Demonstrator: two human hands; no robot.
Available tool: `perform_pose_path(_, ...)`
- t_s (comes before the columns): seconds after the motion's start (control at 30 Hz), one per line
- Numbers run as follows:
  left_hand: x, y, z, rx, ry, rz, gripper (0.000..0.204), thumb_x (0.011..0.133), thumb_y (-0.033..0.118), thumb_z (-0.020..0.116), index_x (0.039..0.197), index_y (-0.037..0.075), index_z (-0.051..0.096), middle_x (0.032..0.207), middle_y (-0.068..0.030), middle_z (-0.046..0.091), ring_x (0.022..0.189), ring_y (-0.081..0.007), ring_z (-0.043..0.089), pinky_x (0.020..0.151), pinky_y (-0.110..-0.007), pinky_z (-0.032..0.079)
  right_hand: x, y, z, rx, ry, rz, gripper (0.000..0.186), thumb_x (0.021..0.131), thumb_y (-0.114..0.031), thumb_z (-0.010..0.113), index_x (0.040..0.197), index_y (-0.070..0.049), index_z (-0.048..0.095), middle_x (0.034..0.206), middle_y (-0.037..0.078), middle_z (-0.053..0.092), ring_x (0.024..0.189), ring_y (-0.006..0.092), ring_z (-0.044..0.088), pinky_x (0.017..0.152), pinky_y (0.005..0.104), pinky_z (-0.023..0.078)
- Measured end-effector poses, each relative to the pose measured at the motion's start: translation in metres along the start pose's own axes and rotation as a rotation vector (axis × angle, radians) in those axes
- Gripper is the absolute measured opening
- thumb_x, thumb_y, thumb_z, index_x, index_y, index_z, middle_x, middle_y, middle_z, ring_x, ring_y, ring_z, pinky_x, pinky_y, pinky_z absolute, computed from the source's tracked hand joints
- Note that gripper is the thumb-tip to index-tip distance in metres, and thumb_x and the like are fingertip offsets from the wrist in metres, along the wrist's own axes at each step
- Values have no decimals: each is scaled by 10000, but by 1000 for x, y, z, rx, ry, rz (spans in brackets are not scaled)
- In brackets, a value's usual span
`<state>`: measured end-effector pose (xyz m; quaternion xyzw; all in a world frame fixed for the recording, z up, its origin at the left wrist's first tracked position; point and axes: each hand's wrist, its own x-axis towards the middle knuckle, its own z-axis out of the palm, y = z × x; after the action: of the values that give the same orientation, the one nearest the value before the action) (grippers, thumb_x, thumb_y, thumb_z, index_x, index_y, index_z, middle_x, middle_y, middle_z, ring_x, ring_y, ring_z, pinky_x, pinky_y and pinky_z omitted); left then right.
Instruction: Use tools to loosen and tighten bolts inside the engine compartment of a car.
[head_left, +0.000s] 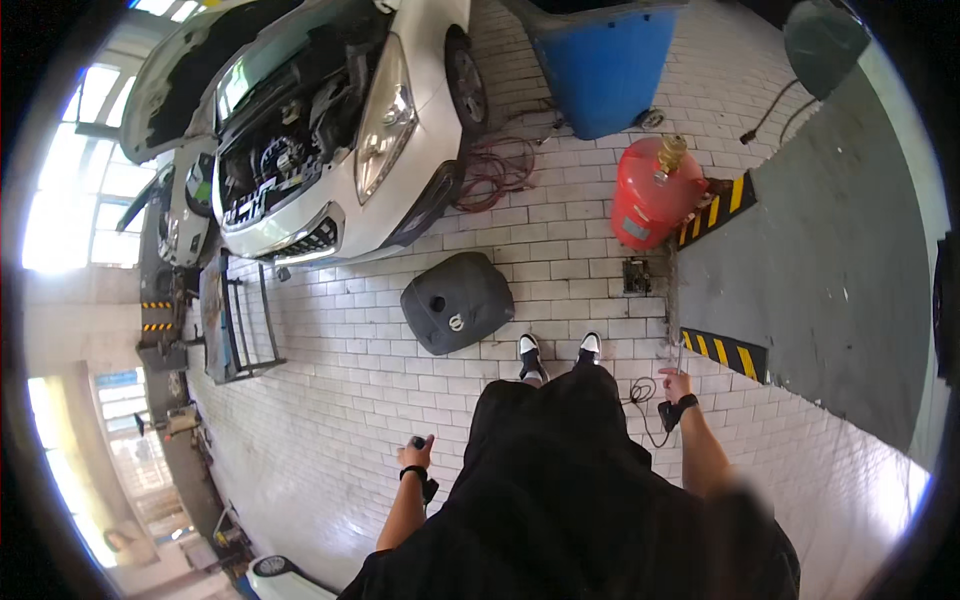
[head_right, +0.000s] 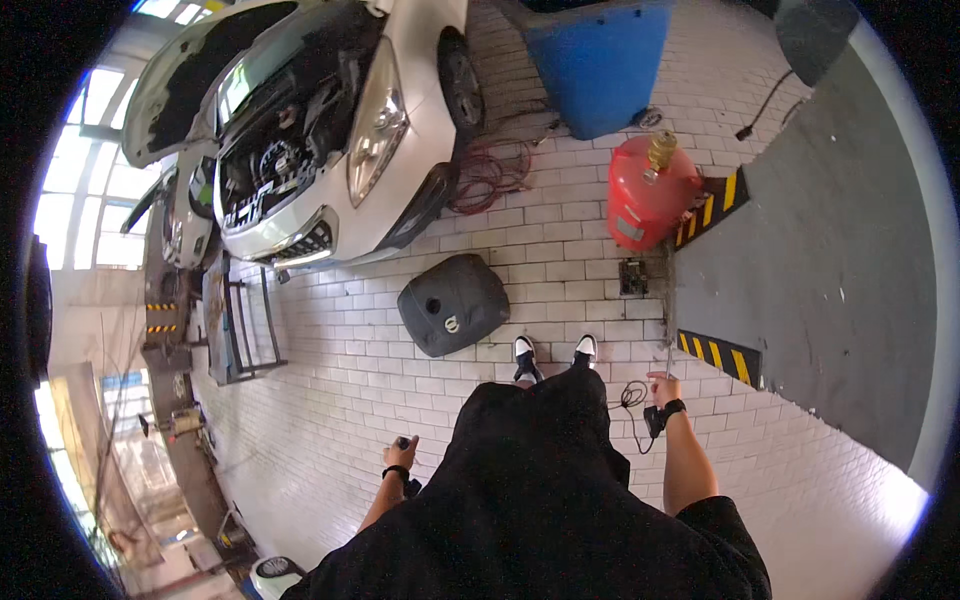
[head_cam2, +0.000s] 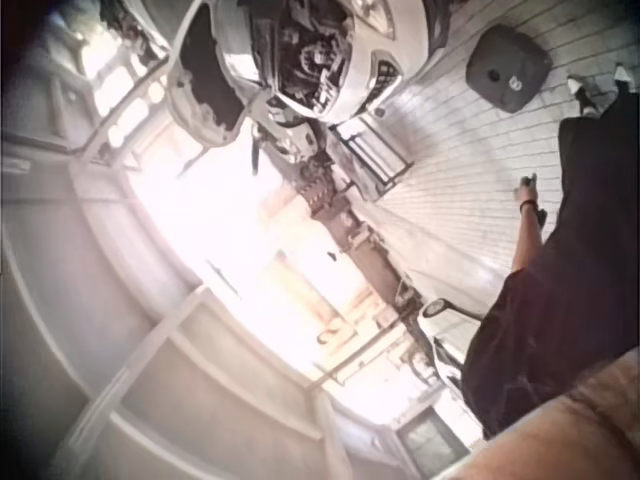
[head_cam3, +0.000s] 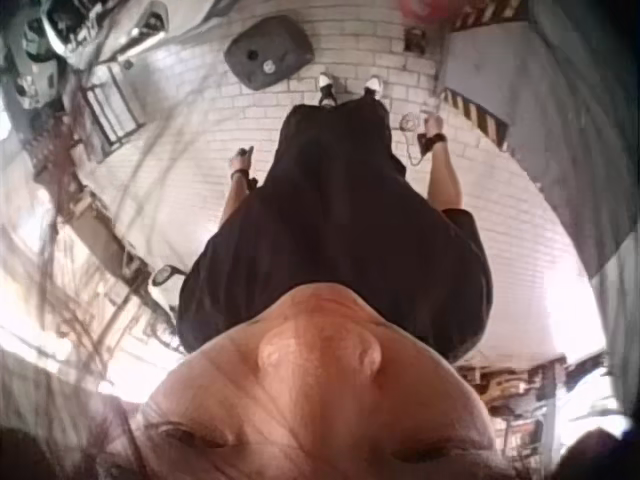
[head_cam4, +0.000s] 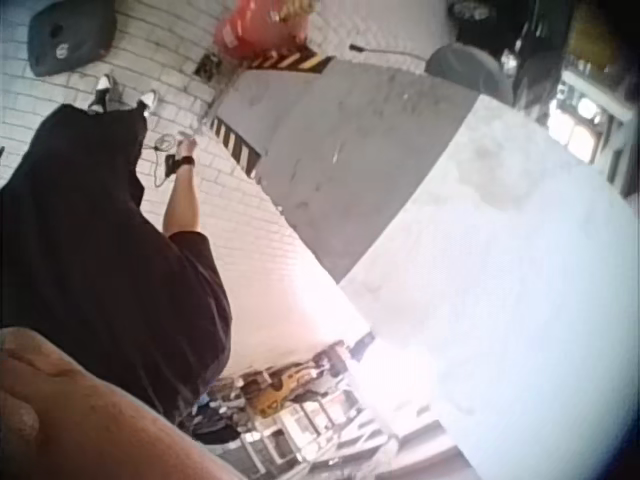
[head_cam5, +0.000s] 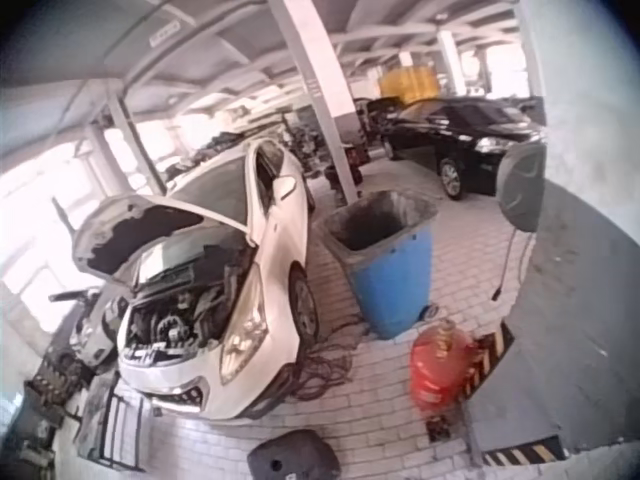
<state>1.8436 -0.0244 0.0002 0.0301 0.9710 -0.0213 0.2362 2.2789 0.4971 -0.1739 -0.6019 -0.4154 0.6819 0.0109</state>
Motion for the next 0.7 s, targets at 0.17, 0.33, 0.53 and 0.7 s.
perform_pose_path(0.17, -41, -46, 17, -250, -13, -145, 491, 803, 523, 714, 953, 65, 618, 889, -156, 687, 857, -344, 661, 761, -448, 511, 36, 22, -17, -376, -95, -212, 308, 835, -96, 466, 1041, -98, 695, 556, -5, 477, 408, 93, 385, 335, 268, 288)
perform_pose_path(0.33, -73, -64, 31, -947, -204, -579, 380, 853, 433, 688, 959, 90, 565, 703, -58, 603, 517, -199, 601, 410, -330, 400, 36, -12, 9, -51, -60, 119, 185, 845, -221, 559, 943, -151, 698, 571, 15, 472, 399, 97, 354, 357, 260, 259)
perform_pose_path(0.53, -96, -111, 69, -1281, -132, -824, 400, 893, 494, 530, 1028, 121, 577, 763, -73, 642, 543, -215, 635, 420, -339, 385, 43, -33, 43, -268, -96, 14, 222, 862, -239, 574, 1044, -151, 664, 607, 27, 492, 401, 105, 363, 356, 261, 268)
perform_pose_path(0.7, -106, -173, 133, -1476, -168, -1000, 257, 888, 324, 482, 1044, 137, 566, 762, -78, 638, 568, -218, 634, 443, -376, 397, 26, -69, 111, -167, -63, 70, 410, 870, -470, 561, 1040, -110, 659, 559, 27, 464, 383, 126, 366, 354, 281, 281)
